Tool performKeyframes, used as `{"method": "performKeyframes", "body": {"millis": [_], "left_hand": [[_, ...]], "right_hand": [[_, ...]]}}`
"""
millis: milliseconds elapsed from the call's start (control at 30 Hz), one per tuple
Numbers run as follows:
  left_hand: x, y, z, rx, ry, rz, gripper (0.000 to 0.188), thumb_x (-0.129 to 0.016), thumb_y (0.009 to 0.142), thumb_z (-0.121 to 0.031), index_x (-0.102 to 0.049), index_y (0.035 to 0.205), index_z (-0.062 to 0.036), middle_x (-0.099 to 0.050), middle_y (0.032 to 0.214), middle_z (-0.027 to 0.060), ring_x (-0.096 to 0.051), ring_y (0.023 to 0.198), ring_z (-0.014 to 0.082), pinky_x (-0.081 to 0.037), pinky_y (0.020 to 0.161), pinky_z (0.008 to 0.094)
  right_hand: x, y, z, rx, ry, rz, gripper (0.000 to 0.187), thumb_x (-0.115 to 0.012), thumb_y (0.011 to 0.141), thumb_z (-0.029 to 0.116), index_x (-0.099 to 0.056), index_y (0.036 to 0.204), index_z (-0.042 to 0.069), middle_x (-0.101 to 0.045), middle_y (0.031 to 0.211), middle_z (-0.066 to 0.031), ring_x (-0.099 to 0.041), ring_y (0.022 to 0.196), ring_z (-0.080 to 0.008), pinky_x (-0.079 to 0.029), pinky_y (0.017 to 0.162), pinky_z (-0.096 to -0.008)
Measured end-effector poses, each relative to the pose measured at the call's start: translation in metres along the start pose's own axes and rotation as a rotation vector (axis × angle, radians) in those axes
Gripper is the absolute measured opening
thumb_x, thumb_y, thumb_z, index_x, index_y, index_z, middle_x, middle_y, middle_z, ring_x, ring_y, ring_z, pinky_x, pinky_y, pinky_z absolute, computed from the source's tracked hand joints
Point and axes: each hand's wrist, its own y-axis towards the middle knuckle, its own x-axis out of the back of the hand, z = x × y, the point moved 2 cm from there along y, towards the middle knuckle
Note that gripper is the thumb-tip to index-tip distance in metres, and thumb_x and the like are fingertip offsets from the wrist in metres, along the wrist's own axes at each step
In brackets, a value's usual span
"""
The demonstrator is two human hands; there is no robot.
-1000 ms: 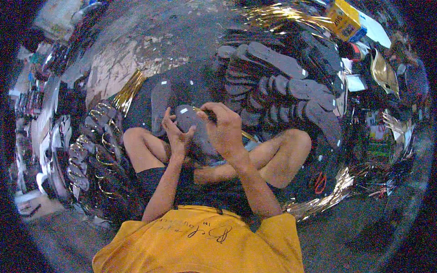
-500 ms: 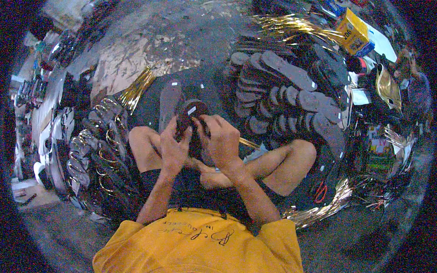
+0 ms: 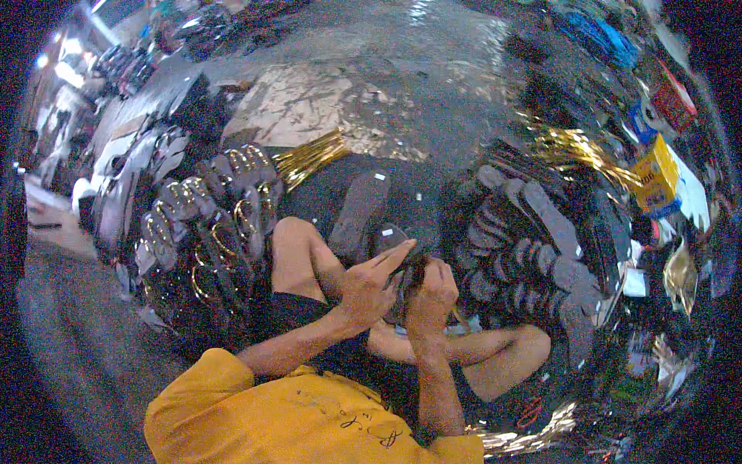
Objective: The person sits on the floor and attaches a gold ribbon to the sole of a brown slipper. They repeatedly wrap the ribbon around the slipper's heel area and secure it by hand.
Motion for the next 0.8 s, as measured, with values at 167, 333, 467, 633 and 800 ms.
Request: {"method": "performKeyframes", "body": {"millis": [167,333,467,633,800], "left_hand": [[0.003,0.002,0.007,0.04,-0.107,-0.038,0.06,-0.07,0.096,-0.005,-0.059,0.155,-0.0135,-0.073,0.136,0.0173,-0.075,0.11,0.0397,-0.063,0.092,0.0453],[0.002,-0.007,-0.003,0.067,-0.111,-0.06,0.06,-0.07,0.096,-0.006,-0.059,0.155,-0.0148,-0.074,0.132,0.0167,-0.075,0.108,0.0395,-0.063,0.088,0.0456],[0.007,-0.001,0.0,0.084,-0.075,0.016,0.062,-0.071,0.096,-0.006,-0.059,0.155,-0.0153,-0.075,0.133,0.0156,-0.076,0.107,0.0372,-0.064,0.086,0.0455],[-0.005,-0.004,0.0,-0.022,0.04,-0.086,0.06,-0.069,0.094,-0.004,-0.062,0.152,-0.0143,-0.075,0.135,0.0122,-0.078,0.107,0.0334,-0.065,0.084,0.044],[0.006,0.005,-0.001,-0.002,0.03,0.02,0.056,-0.064,0.094,-0.003,-0.064,0.149,-0.013,-0.073,0.139,0.0116,-0.077,0.109,0.0314,-0.065,0.084,0.0432]], "right_hand": [[0.002,0.001,-0.002,0.019,-0.044,0.015,0.025,-0.067,0.092,-0.002,-0.07,0.116,-0.006,-0.07,0.105,-0.0224,-0.069,0.095,-0.0433,-0.057,0.082,-0.0493],[-0.005,-0.01,-0.018,0.01,-0.005,0.092,0.024,-0.066,0.096,0.011,-0.067,0.114,-0.005,-0.067,0.104,-0.024,-0.067,0.095,-0.0466,-0.054,0.081,-0.0527],[-0.003,-0.001,-0.016,0.047,0.091,0.119,0.019,-0.066,0.094,0.007,-0.065,0.108,-0.006,-0.067,0.099,-0.0244,-0.067,0.089,-0.0479,-0.054,0.075,-0.0519],[0.007,-0.006,-0.016,-0.125,0.196,0.149,0.014,-0.068,0.094,0.005,-0.068,0.106,-0.003,-0.072,0.091,-0.0226,-0.071,0.082,-0.043,-0.056,0.075,-0.0476],[-0.005,-0.004,-0.02,-0.22,0.149,0.069,0.011,-0.063,0.092,-0.004,-0.071,0.099,-0.003,-0.074,0.087,-0.0203,-0.07,0.075,-0.0289,-0.056,0.072,-0.0373]]}}
